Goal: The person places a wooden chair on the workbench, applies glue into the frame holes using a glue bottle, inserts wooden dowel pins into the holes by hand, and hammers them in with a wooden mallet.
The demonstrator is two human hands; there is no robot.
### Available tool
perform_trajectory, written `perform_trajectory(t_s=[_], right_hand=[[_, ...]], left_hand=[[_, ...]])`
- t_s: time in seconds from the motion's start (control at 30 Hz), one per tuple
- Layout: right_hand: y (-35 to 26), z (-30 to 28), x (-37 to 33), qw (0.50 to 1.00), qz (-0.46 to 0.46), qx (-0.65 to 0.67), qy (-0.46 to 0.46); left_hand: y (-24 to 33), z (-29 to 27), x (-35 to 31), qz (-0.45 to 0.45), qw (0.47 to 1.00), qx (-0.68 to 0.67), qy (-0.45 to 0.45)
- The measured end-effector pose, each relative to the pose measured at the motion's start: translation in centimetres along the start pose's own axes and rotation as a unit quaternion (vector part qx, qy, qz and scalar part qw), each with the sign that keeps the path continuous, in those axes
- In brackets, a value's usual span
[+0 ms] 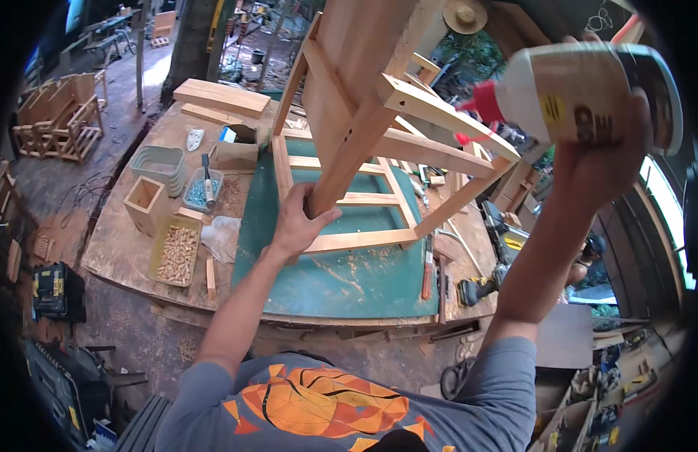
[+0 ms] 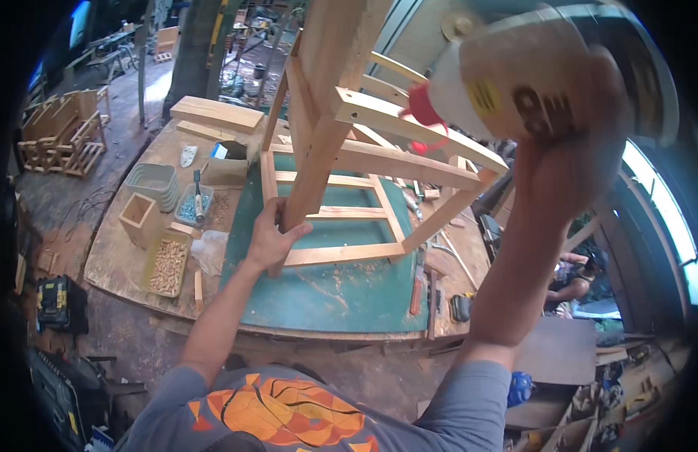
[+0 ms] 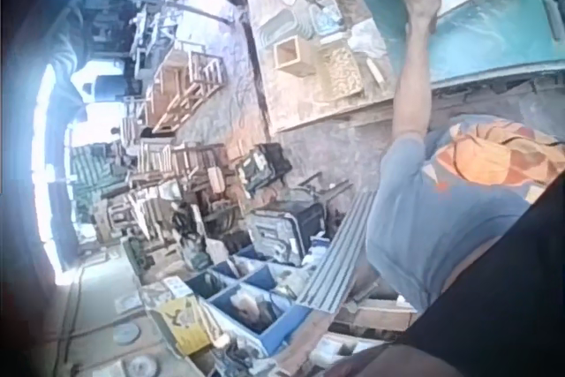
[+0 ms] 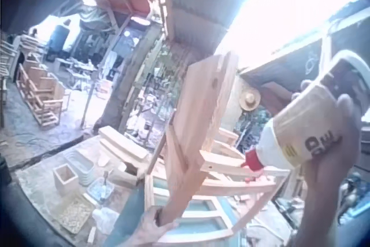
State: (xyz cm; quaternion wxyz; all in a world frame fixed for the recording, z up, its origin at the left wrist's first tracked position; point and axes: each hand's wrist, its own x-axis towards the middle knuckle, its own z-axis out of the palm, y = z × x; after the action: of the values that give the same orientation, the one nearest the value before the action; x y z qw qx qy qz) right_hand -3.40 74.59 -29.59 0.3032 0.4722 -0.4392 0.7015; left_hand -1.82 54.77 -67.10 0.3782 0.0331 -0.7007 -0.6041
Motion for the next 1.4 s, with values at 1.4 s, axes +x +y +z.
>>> perform_trajectory(t_s=[1.4], right_hand=[[3.6, 21.9, -7.8, 0.852, 0.042, -0.275, -0.444]], left_hand=[[10.2, -12.1, -1.1, 0.204, 0.954, -0.126, 0.177]])
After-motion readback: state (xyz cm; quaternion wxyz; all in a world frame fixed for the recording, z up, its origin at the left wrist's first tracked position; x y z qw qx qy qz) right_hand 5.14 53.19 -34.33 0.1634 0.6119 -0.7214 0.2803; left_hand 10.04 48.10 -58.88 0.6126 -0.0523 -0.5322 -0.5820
